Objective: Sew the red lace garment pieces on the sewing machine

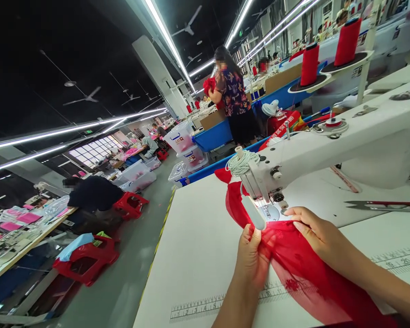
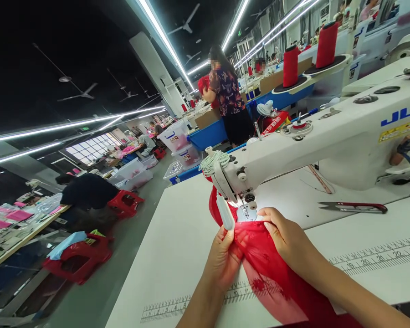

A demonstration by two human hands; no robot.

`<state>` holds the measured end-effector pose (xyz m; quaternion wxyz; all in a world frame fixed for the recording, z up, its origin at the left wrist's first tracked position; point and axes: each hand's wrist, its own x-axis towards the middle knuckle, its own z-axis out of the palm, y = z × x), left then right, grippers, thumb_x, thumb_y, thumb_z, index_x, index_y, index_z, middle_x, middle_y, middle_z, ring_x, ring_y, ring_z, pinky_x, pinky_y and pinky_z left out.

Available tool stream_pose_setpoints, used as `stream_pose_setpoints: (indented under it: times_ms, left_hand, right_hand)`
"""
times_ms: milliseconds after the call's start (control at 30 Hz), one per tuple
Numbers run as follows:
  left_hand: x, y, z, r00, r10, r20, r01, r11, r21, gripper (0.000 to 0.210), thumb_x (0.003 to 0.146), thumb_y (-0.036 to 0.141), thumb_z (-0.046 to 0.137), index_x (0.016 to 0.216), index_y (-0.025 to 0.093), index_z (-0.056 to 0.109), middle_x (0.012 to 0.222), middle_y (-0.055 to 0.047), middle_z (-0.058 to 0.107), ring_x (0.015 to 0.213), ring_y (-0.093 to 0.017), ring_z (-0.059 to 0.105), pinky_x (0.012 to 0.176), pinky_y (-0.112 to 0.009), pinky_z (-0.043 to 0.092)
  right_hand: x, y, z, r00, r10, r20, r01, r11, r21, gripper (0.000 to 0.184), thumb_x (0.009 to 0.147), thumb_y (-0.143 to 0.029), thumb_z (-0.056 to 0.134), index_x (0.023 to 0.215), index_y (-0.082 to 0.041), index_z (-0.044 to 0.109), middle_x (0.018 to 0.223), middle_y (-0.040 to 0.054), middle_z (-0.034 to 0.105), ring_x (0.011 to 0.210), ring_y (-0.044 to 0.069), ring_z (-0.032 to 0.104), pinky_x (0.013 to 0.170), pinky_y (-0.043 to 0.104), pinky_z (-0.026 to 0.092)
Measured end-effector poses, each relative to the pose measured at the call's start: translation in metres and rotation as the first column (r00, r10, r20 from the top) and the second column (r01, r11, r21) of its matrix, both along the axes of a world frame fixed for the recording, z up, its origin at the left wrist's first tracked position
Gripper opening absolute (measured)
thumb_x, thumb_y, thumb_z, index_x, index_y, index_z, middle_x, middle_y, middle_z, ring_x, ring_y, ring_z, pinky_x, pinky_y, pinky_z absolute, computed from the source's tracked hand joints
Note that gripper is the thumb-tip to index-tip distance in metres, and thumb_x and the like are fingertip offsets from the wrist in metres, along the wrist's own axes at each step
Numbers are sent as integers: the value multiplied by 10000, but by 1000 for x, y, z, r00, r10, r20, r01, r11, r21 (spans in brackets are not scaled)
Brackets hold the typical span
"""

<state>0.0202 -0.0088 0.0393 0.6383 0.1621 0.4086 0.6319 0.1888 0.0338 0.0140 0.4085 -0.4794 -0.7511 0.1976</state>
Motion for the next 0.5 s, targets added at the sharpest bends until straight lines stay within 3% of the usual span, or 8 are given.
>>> stream_pose_setpoints:
  times_ms: [167, 400, 500]
  left_hand:
    - [-2, 0, -6, 1000, 11, -20, -11, 1000, 16, 433, 596, 264, 930, 892, 185, 625, 1005, -23, 671, 834, -132, 669, 841, -277, 538]
    - [-1, -1, -6, 998, 11, -61, -8, 998, 59, 376, 632, 265, 912, 887, 195, 645, 1001, -7, 686, 801, -94, 644, 795, -226, 528]
    - [1, -2, -4, 995, -30, -98, 39, 995, 90, 350, 676, 285, 884, 937, 195, 669, 1016, -41, 705, 857, -139, 665, 830, -260, 523]
  right_hand:
    - [1, -2, -1, 992, 30, -120, -39, 997, -73, 277, 963, -356, 347, 1098, -263, 569, 1095, 75, 725, 982, 261, 699, 783, 391, 583]
    - [0, -2, -6, 990, 35, -135, -32, 999, 24, 294, 981, -395, 347, 1121, -255, 564, 1111, 87, 709, 1013, 266, 686, 843, 415, 572]
    - [1, -3, -11, 991, 34, -129, -27, 998, 57, 312, 995, -409, 333, 1125, -255, 571, 1114, 87, 703, 1017, 264, 682, 851, 408, 568]
